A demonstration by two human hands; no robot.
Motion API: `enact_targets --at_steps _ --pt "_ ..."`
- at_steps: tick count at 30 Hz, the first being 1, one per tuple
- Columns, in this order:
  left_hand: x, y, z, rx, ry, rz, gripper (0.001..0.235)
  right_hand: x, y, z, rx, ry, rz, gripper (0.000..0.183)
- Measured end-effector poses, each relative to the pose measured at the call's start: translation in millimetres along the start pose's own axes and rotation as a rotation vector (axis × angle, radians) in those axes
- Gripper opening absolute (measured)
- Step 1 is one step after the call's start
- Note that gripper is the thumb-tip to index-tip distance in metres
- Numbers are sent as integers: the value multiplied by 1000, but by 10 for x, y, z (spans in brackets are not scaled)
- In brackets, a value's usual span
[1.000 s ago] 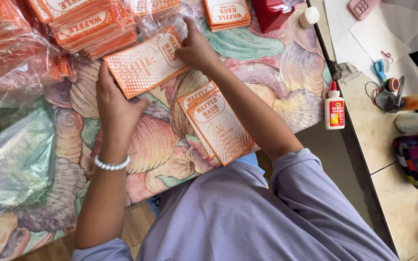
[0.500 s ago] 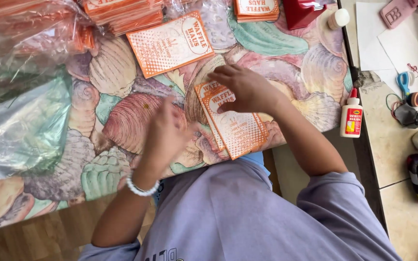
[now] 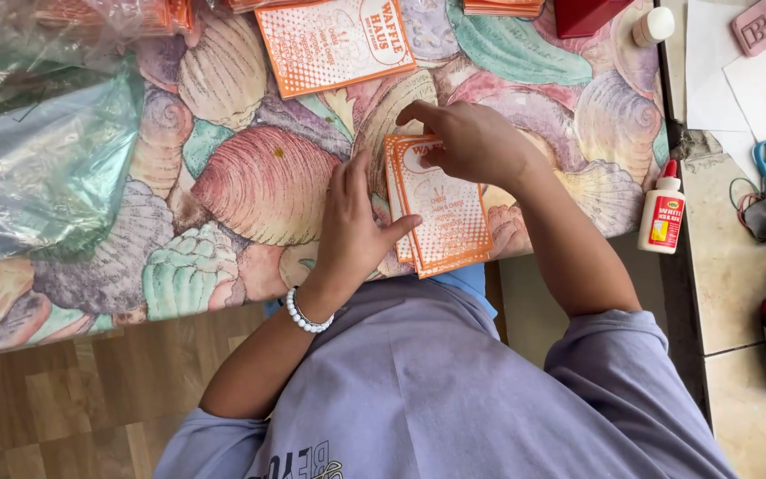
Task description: Applying glue to paper sleeves and folding them to assemble food packaging
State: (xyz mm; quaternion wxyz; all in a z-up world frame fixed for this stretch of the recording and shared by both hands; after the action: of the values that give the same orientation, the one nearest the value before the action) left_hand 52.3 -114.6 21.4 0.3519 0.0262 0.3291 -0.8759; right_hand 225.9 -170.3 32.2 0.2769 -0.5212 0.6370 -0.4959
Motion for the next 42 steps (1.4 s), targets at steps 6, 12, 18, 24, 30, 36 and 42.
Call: enact_targets --at_steps 6,12,18,24,30,36,42 --pt "-145 -14 -241 591 -26 195 35 411 -720 -719 -222 -514 578 37" --pt "-151 -271 -373 689 -161 464 23 469 -140 -265 -799 -129 919 82" --pt "-30 -293 -487 801 -239 340 13 472 562 149 -1154 272 882 24" --pt "-15 -394 -547 806 -326 459 20 436 394 -210 -1214 334 721 19" --pt "41 -383 -634 941 -413 472 17 443 430 -42 -1181 383 775 22" --pt "36 -342 -777 934 -397 564 40 400 476 -95 -1225 370 751 16" --pt "-2 -646 -774 754 -339 430 55 465 360 126 -1163 410 827 17"
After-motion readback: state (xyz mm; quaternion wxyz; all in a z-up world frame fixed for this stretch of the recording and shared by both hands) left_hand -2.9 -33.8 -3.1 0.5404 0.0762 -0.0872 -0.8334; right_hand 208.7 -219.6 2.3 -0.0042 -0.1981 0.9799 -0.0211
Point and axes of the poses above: each hand's wrist, its own x-axis away from the middle knuckle, its own y-axis out of the palm, z = x × y, the point moved 6 cm from there along -x, towards the middle knuckle, and after that the axes turned 10 degrees about z, right-handed, at the moved point
